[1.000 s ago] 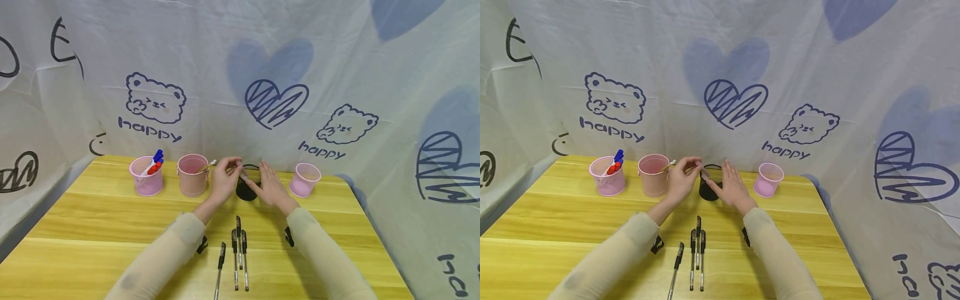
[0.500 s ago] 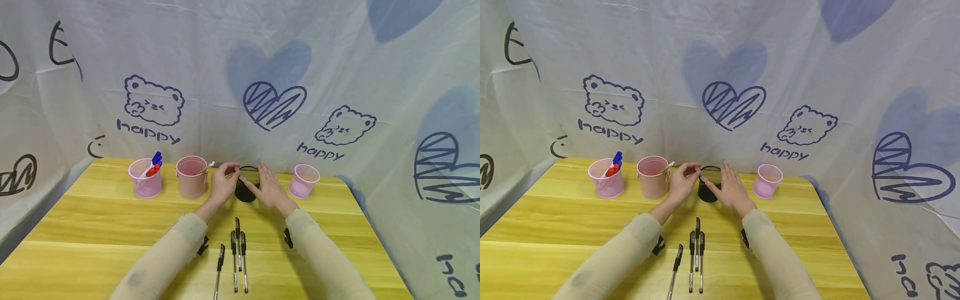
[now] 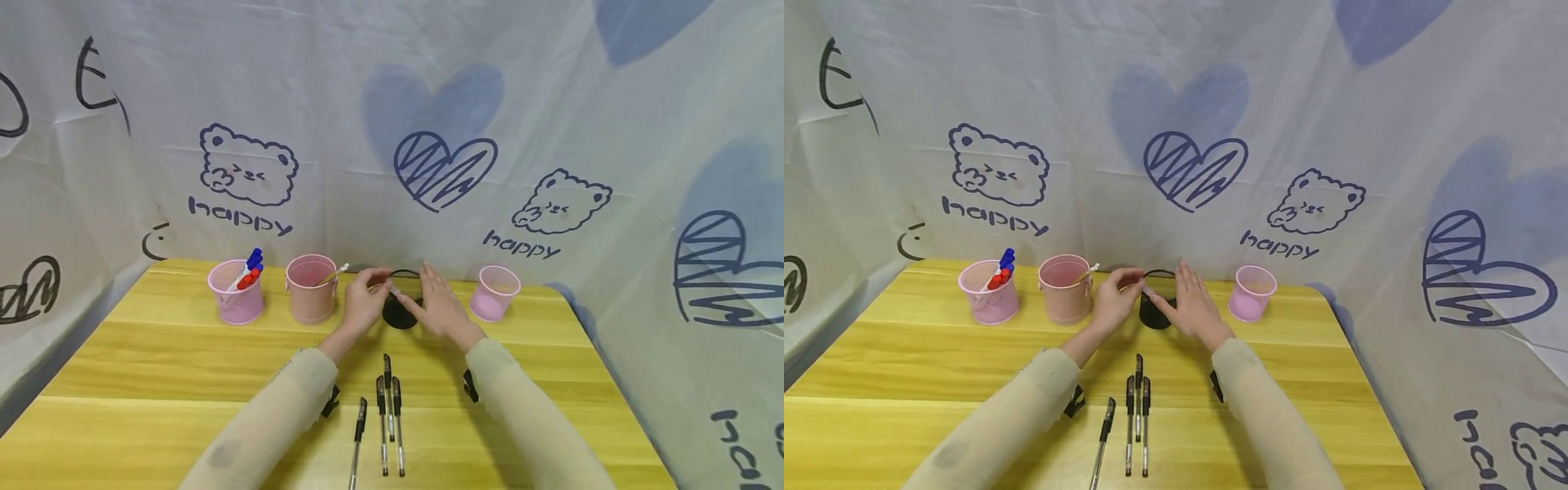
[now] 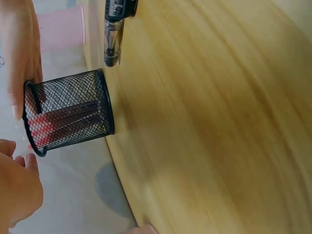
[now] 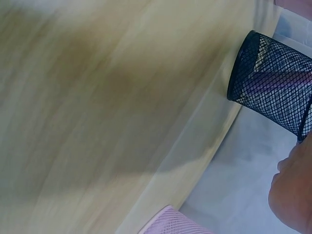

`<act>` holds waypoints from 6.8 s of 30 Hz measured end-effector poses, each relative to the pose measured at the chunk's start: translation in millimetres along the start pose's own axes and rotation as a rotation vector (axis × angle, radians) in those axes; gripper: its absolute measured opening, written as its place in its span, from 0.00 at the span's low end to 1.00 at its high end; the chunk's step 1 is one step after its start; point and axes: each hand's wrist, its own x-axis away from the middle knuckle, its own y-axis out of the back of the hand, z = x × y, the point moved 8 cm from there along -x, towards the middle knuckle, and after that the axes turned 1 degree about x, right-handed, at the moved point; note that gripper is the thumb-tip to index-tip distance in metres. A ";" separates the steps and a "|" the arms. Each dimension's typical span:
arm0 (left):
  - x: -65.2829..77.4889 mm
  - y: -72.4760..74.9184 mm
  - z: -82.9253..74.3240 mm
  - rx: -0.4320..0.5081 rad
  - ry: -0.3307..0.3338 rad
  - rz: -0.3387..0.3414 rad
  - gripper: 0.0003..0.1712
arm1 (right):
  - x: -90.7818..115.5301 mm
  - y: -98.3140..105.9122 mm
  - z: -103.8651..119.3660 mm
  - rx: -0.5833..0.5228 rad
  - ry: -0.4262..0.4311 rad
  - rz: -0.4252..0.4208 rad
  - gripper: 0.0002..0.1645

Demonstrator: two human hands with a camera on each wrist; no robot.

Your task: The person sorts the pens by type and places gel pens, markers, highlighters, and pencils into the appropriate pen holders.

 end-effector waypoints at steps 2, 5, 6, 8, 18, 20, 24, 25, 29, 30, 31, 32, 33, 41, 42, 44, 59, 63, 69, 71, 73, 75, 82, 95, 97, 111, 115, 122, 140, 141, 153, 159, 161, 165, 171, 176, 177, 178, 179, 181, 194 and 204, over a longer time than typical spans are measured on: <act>1.2 0.8 -4.1 -0.015 -0.003 0.019 0.15 | -0.8 1.5 1.4 0.010 0.004 0.000 0.60; 6.2 2.0 -8.6 -0.024 0.003 0.050 0.18 | -0.2 2.5 2.8 0.009 0.000 0.003 0.61; 8.3 2.7 -10.2 -0.025 0.001 0.057 0.19 | 0.0 2.6 2.9 0.002 -0.004 0.003 0.62; 12.4 5.0 -14.6 -0.028 -0.002 0.066 0.20 | 0.0 3.3 3.2 -0.012 -0.013 -0.001 0.62; 35.5 20.3 -41.3 -0.048 -0.117 0.135 0.21 | 4.2 9.8 -0.5 -0.035 -0.006 -0.048 0.63; 41.2 23.8 -44.8 -0.079 -0.136 0.157 0.21 | 6.8 14.3 -2.6 -0.050 0.004 -0.070 0.61; 53.8 31.8 -51.0 -0.125 -0.177 0.199 0.21 | 12.3 31.6 -9.5 -0.063 0.022 -0.145 0.57; 57.0 34.1 -52.5 -0.133 -0.190 0.208 0.20 | 13.1 36.6 -12.6 -0.060 0.025 -0.168 0.56; 70.5 42.5 -55.0 -0.138 -0.220 0.247 0.19 | 16.5 53.8 -30.2 -0.050 0.016 -0.236 0.54; 74.0 44.0 -54.4 -0.141 -0.222 0.258 0.19 | 17.5 57.0 -35.6 -0.049 0.009 -0.246 0.54; 77.7 45.4 -53.5 -0.149 -0.223 0.271 0.18 | 18.2 59.5 -41.3 -0.045 0.001 -0.246 0.55; 81.5 46.4 -52.1 -0.158 -0.220 0.285 0.18 | 19.3 62.2 -46.9 -0.039 -0.007 -0.249 0.55; 85.3 47.3 -50.7 -0.171 -0.216 0.300 0.18 | 20.3 64.2 -53.1 -0.030 -0.017 -0.247 0.56; 114.1 49.8 -42.4 -0.305 -0.245 0.432 0.18 | 28.4 76.2 -106.1 0.040 -0.097 -0.188 0.59; 117.1 49.4 -40.9 -0.315 -0.246 0.451 0.18 | 29.5 76.4 -112.5 0.041 -0.109 -0.173 0.59; 122.7 48.7 -37.2 -0.331 -0.244 0.492 0.18 | 31.5 76.1 -124.5 0.053 -0.128 -0.148 0.59; 155.4 44.8 -5.8 -0.490 -0.055 0.762 0.21 | 50.7 68.1 -172.3 0.056 -0.196 -0.018 0.62; 158.7 43.4 -2.1 -0.570 -0.038 0.784 0.24 | 52.3 64.1 -172.0 0.055 -0.185 0.009 0.60; 160.9 41.5 0.5 -0.640 -0.041 0.779 0.26 | 59.6 59.3 -161.7 0.061 -0.135 -0.008 0.57; 160.6 40.9 1.5 -0.646 -0.040 0.781 0.27 | 61.6 58.0 -155.8 0.059 -0.116 -0.019 0.56; 160.3 39.9 2.2 -0.643 -0.035 0.785 0.28 | 64.2 56.2 -150.7 0.055 -0.105 -0.020 0.55; 160.1 38.9 2.4 -0.640 -0.030 0.787 0.30 | 67.9 54.7 -145.3 0.053 -0.097 -0.016 0.55; 160.7 37.6 0.4 -0.643 -0.012 0.797 0.31 | 80.6 50.0 -130.8 0.034 -0.084 -0.001 0.54; 156.4 38.6 6.2 -0.465 0.097 0.826 0.28 | 84.4 45.3 -125.6 0.019 -0.083 -0.002 0.54; 155.6 38.2 5.6 -0.461 0.108 0.829 0.27 | 84.8 45.6 -126.1 0.017 -0.086 -0.004 0.54; 153.0 36.3 3.3 -0.483 0.135 0.841 0.29 | 85.0 44.4 -127.1 0.009 -0.084 -0.016 0.54; 153.6 36.4 3.0 -0.477 0.147 0.836 0.30 | 84.8 43.8 -126.8 0.009 -0.080 -0.019 0.54; 151.8 37.8 -0.4 -0.391 0.173 0.826 0.26 | 85.1 44.7 -126.8 0.009 -0.084 -0.021 0.54; 146.4 42.4 -4.2 -0.332 0.189 0.817 0.32 | 84.5 42.8 -126.6 0.004 -0.081 -0.025 0.54; 144.9 42.7 -4.8 -0.327 0.181 0.810 0.32 | 84.6 42.8 -126.4 0.005 -0.080 -0.026 0.54; 119.4 40.0 -39.8 -0.304 0.028 0.685 0.31 | 84.7 44.1 -126.9 0.004 -0.084 -0.019 0.54; 105.6 29.1 -55.9 -0.244 -0.006 0.615 0.32 | 84.5 44.3 -127.6 0.002 -0.091 -0.025 0.54; 100.7 24.4 -60.7 -0.222 -0.019 0.589 0.31 | 84.6 44.4 -127.6 -0.001 -0.093 -0.022 0.55; 89.3 14.5 -71.2 -0.190 -0.051 0.529 0.31 | 85.3 45.1 -126.9 -0.005 -0.094 -0.014 0.55; 68.1 -3.2 -85.0 -0.131 -0.106 0.444 0.29 | 84.2 44.3 -128.4 0.003 -0.093 -0.016 0.55; 52.6 -20.4 -91.6 -0.085 -0.117 0.387 0.27 | 84.1 43.5 -129.3 0.007 -0.096 -0.009 0.56; 50.1 -24.0 -92.6 -0.072 -0.117 0.378 0.26 | 84.3 43.7 -129.0 0.004 -0.095 -0.008 0.56; 47.6 -27.3 -93.4 -0.063 -0.116 0.369 0.25 | 84.6 44.0 -128.6 0.001 -0.095 -0.008 0.56; 45.0 -30.5 -94.6 -0.049 -0.119 0.360 0.25 | 84.9 44.6 -128.0 -0.001 -0.094 -0.011 0.55; 40.0 -36.1 -95.9 -0.019 -0.127 0.339 0.24 | 85.0 45.2 -127.0 -0.003 -0.093 -0.014 0.55; 9.3 -59.0 -94.1 0.193 -0.159 0.144 0.17 | 82.3 42.0 -129.8 0.001 -0.117 0.000 0.55; -4.4 -81.9 -79.4 0.193 -0.141 0.121 0.16 | 81.9 42.1 -130.9 -0.011 -0.118 0.001 0.56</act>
